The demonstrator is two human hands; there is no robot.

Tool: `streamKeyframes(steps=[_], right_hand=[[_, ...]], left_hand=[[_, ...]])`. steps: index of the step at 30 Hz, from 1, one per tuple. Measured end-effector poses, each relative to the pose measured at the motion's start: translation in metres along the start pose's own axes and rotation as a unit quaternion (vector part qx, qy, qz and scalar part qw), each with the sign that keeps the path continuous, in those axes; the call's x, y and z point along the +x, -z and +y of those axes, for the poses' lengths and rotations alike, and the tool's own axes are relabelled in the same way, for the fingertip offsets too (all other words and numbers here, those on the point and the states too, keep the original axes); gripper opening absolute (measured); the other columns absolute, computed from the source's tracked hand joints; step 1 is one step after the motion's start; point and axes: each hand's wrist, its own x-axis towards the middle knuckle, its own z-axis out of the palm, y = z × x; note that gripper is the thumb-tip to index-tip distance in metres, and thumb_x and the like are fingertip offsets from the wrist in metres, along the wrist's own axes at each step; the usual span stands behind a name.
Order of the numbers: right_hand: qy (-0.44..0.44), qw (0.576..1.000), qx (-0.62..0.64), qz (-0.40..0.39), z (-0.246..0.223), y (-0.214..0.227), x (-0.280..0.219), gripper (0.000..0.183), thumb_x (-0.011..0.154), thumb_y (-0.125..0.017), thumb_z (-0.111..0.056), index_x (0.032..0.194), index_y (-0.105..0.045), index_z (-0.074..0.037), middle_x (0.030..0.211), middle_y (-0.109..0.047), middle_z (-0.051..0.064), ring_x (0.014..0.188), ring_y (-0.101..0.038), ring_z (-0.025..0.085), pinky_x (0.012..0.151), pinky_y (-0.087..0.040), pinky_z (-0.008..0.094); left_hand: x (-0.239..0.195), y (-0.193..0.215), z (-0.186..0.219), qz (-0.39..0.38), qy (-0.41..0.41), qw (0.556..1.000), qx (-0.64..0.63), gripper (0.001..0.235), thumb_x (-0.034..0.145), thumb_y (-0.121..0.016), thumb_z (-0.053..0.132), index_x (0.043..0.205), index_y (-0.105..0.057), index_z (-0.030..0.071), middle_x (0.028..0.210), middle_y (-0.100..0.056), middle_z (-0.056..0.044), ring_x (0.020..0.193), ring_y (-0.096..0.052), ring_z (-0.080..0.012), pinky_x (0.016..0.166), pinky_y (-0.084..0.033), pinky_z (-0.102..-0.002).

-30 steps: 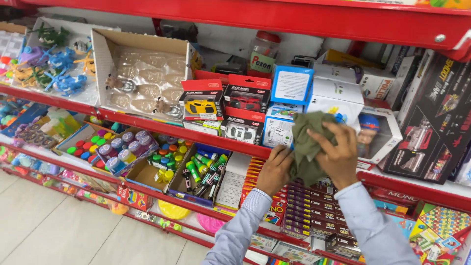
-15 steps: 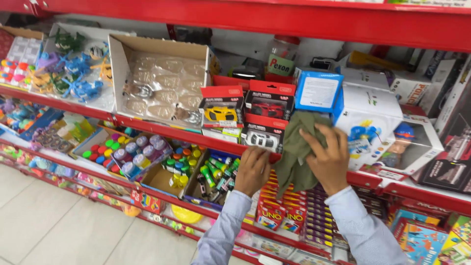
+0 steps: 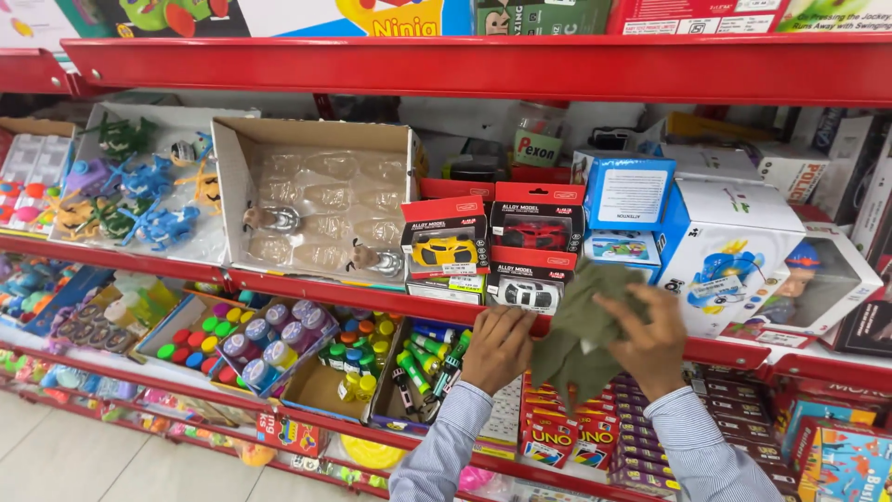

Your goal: Wipe down toy boxes and organize items on store shelves using a cloth.

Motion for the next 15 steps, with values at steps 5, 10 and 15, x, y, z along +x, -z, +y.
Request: streamKeyframes(steps=[5,10,15], right_hand=[[0.027,0.995,0.032,-0.091,0.017,-0.012,-0.021,0.053,0.06,-0.08,-0.007,0.11,-0.081,-0.025,0.119,-0.063,0.006,0.111,-0.062,0.03,0.094,-0.053,0.041],[-0.025,0.999,0.025,-0.006,0.0,-0.01,-0.013,0.043,0.069,-0.087,-0.016,0.11,-0.077,-0.02,0.122,-0.059,0.012,0.113,-0.058,0.034,0.097,-0.05,0.046],[0.019,0.995,0.026,-0.091,0.011,-0.012,-0.028,0.042,0.064,-0.085,-0.012,0.105,-0.081,-0.02,0.118,-0.063,0.01,0.111,-0.059,0.032,0.096,-0.051,0.047]], left_hand=[[0.002,0.001,-0.002,-0.002,0.001,1.0,0.003,0.036,0.084,-0.072,0.008,0.119,-0.068,0.006,0.119,-0.063,-0.008,0.115,-0.062,-0.0269,0.099,-0.048,-0.044],[0.001,0.002,0.0,-0.007,0.027,1.0,-0.009,0.036,0.083,-0.073,0.009,0.119,-0.068,0.006,0.12,-0.063,-0.007,0.114,-0.061,-0.0268,0.095,-0.047,-0.043],[-0.003,0.0,0.001,-0.011,0.054,0.998,-0.013,0.037,0.084,-0.073,0.009,0.121,-0.068,0.007,0.123,-0.063,-0.006,0.117,-0.061,-0.0269,0.098,-0.047,-0.043]])
